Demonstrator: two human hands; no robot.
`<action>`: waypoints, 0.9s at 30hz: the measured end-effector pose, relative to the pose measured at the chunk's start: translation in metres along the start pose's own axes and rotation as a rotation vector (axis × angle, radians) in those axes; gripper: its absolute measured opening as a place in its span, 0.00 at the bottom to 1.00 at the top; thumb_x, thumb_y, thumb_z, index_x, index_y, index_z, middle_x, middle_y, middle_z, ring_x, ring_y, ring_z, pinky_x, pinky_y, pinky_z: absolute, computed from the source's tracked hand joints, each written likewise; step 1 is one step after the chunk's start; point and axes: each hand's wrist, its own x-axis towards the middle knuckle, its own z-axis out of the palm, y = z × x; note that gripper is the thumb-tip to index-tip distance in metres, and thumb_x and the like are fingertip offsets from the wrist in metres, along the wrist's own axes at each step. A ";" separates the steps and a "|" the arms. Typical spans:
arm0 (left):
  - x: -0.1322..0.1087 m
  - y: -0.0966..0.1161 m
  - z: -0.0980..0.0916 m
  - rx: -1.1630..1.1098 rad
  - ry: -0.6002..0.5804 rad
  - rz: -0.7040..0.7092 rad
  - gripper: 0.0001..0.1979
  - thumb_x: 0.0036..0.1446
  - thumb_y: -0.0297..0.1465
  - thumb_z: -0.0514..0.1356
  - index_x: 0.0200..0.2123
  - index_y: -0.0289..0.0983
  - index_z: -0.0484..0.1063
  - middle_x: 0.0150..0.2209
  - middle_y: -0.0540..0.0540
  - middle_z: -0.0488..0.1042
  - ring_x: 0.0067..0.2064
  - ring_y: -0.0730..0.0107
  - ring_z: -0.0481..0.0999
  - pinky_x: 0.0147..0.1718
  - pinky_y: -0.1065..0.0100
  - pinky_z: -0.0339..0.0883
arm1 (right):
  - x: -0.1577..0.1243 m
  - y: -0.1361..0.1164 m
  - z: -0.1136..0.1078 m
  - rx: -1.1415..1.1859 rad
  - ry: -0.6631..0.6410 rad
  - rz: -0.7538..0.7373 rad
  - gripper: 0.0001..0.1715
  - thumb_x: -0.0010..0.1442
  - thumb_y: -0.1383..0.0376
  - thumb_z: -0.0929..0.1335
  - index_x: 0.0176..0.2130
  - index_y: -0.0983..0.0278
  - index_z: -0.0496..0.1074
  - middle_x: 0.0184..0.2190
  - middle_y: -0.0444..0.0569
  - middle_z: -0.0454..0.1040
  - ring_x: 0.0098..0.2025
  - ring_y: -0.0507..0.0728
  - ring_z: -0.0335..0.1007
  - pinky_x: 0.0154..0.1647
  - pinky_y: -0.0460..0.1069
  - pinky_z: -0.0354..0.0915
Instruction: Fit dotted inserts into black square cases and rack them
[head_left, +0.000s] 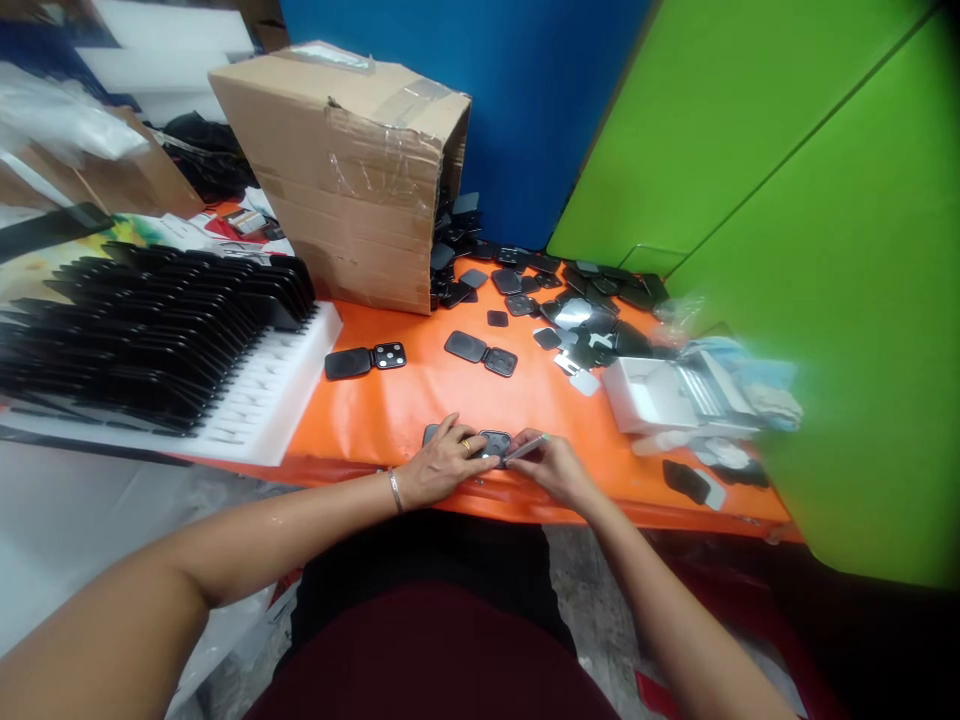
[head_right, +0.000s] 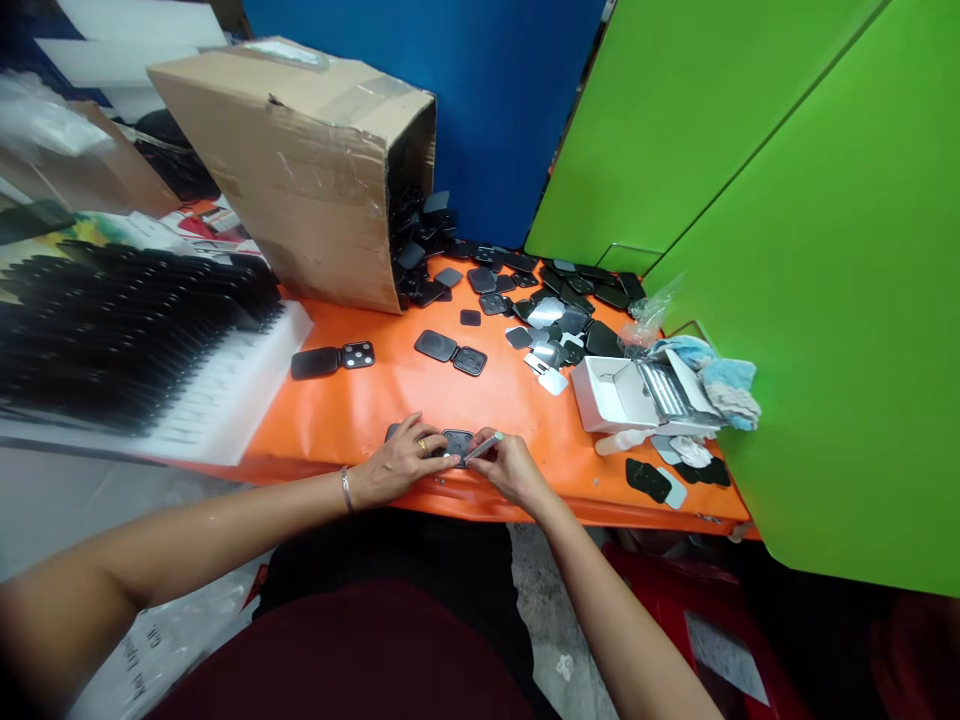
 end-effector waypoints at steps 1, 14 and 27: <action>-0.001 0.000 0.002 -0.009 0.017 -0.007 0.14 0.64 0.29 0.53 0.51 0.46 0.67 0.46 0.46 0.71 0.48 0.63 0.65 0.57 0.45 0.50 | 0.000 -0.001 0.003 -0.086 0.003 -0.030 0.06 0.50 0.65 0.70 0.28 0.64 0.68 0.24 0.45 0.73 0.26 0.53 0.69 0.28 0.46 0.63; 0.003 0.017 0.012 -0.238 0.164 -0.289 0.08 0.60 0.35 0.59 0.42 0.47 0.75 0.43 0.47 0.71 0.46 0.66 0.66 0.52 0.54 0.57 | -0.002 -0.013 0.013 -0.330 0.062 -0.039 0.03 0.50 0.68 0.68 0.28 0.63 0.67 0.23 0.46 0.73 0.24 0.53 0.68 0.25 0.45 0.63; 0.010 0.032 0.008 -0.369 0.193 -0.550 0.03 0.55 0.34 0.64 0.33 0.42 0.77 0.43 0.48 0.72 0.47 0.64 0.66 0.48 0.59 0.55 | 0.025 -0.025 -0.020 -0.240 -0.385 -0.029 0.05 0.47 0.70 0.69 0.30 0.66 0.73 0.26 0.46 0.75 0.27 0.52 0.69 0.27 0.45 0.64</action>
